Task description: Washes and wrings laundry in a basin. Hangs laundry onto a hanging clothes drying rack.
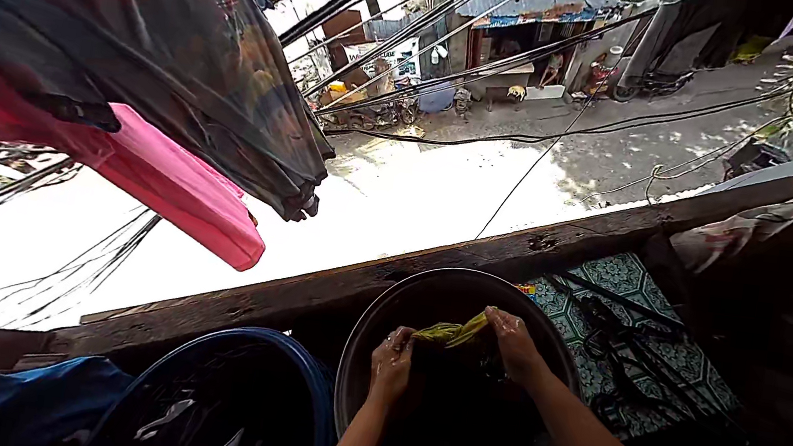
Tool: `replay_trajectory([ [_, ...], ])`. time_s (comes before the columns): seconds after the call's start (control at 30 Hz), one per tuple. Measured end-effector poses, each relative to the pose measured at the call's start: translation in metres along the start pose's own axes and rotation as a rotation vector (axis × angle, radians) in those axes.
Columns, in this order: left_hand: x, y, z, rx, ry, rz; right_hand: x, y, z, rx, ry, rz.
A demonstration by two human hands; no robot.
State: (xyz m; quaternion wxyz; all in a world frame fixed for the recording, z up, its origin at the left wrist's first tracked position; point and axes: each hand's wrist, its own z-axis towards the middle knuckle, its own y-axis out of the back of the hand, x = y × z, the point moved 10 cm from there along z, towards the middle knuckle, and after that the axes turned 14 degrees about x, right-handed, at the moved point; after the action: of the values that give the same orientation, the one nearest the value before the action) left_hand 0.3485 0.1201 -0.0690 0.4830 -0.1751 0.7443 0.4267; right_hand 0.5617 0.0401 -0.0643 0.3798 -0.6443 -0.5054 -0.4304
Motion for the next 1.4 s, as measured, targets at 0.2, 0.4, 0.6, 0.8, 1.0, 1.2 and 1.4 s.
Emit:
replay_trajectory([
  [0.2, -0.034, 0.04, -0.03, -0.06, -0.06, -0.272, 0.067, -0.002, -0.038, 0.219, 0.087, 0.248],
  [0.4, -0.03, 0.083, -0.051, -0.123, -0.112, -0.404, 0.096, 0.039, -0.056, 0.188, 0.269, 0.277],
  [0.6, -0.018, 0.034, -0.054, 0.418, 0.169, 0.183, 0.052, 0.025, -0.053, 0.482, 0.051, -0.868],
  [0.8, 0.01, -0.051, -0.024, 0.501, 0.243, 0.626, -0.041, -0.043, -0.017, 0.604, -0.329, -0.976],
  [1.0, 0.06, -0.108, -0.006, 0.567, 0.281, 0.907, -0.106, -0.062, 0.015, 0.496, -0.274, -1.023],
  [1.2, 0.078, -0.111, -0.001, 0.658, 0.36, 0.794, -0.123, -0.064, 0.031, 0.648, -0.299, -0.987],
  [1.4, 0.082, -0.12, -0.011, 0.99, 0.585, 0.718, -0.132, -0.059, 0.043, 0.627, -0.272, -0.861],
])
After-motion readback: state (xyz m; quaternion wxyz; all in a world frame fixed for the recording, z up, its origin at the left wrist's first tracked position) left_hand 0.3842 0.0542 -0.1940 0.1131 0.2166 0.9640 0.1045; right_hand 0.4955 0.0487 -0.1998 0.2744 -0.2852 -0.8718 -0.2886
